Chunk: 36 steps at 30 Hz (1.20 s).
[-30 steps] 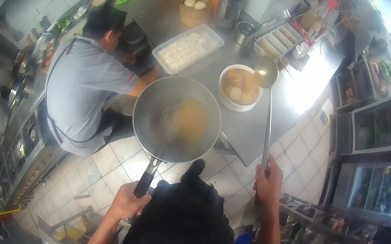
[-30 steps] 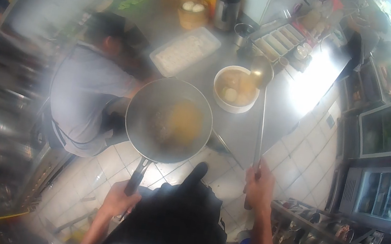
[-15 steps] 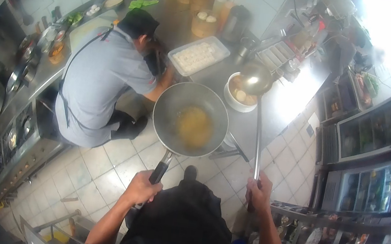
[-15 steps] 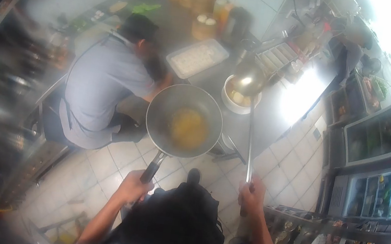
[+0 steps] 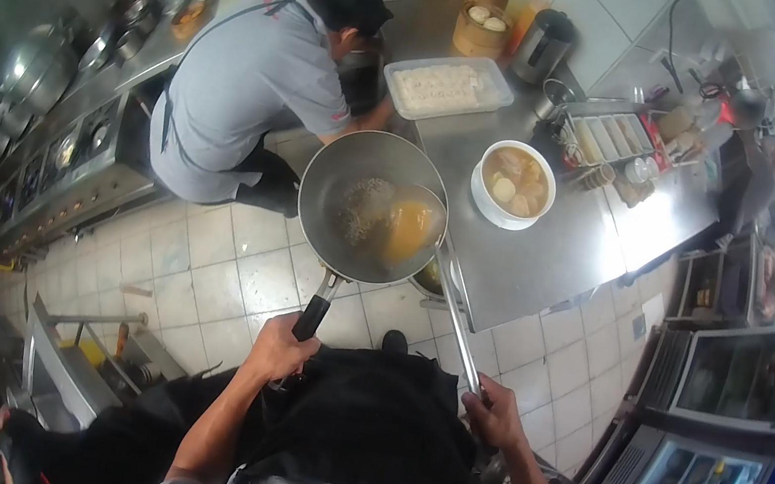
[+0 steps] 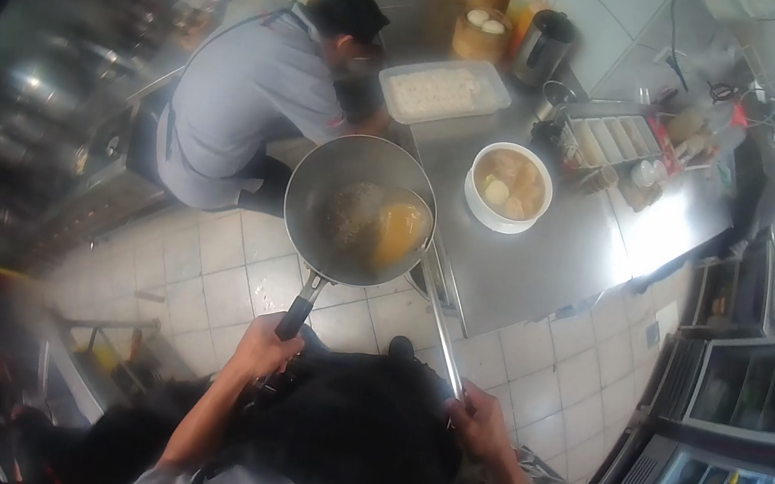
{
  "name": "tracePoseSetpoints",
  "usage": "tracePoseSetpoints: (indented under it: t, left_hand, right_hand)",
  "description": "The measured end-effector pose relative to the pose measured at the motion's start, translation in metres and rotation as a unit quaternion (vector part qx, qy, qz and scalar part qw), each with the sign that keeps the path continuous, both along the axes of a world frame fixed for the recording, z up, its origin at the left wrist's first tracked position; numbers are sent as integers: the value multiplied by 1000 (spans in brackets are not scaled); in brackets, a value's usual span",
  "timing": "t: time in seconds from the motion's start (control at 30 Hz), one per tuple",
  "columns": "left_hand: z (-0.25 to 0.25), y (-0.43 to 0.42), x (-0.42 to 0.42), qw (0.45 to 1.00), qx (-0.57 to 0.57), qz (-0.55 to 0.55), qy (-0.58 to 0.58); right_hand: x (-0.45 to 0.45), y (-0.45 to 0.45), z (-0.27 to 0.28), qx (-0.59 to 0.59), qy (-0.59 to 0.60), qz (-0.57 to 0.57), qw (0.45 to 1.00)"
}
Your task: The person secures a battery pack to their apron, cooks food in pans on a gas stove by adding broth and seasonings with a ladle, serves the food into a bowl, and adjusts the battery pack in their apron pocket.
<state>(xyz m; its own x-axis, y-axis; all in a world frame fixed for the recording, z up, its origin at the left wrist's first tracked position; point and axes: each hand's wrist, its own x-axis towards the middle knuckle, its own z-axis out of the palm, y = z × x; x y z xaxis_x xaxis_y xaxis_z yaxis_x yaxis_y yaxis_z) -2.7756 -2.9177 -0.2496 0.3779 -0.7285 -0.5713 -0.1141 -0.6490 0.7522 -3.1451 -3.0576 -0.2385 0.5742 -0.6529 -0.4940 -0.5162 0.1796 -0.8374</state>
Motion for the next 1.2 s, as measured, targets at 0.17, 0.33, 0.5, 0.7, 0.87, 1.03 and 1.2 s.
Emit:
tracePoseSetpoints:
  t: [0.17,0.33,0.5,0.7,0.87,1.03,1.2]
  left_hand:
    - [-6,14,-47,998,13,60,-1]
    - [-14,33,-81,992,1,114,58]
    - [-16,47,-99,991,-11,116,65]
    - [-13,56,-114,991,-25,119,53]
    - [-15,68,-124,983,-31,165,76]
    - [-13,85,-127,972,-35,222,68]
    - [-10,97,-128,964,-35,253,74]
  right_hand:
    - [-23,-24,17,245,-108,-9,963]
    - [-41,-41,42,404,-165,-51,898]
    - [-64,-50,61,459,-257,-73,847]
    - [-80,-75,69,365,-291,-111,877]
    - [-78,-98,52,262,-246,-149,921]
    - [-73,-108,10,130,-178,-197,955]
    - [-79,-109,-81,-37,-109,-153,981]
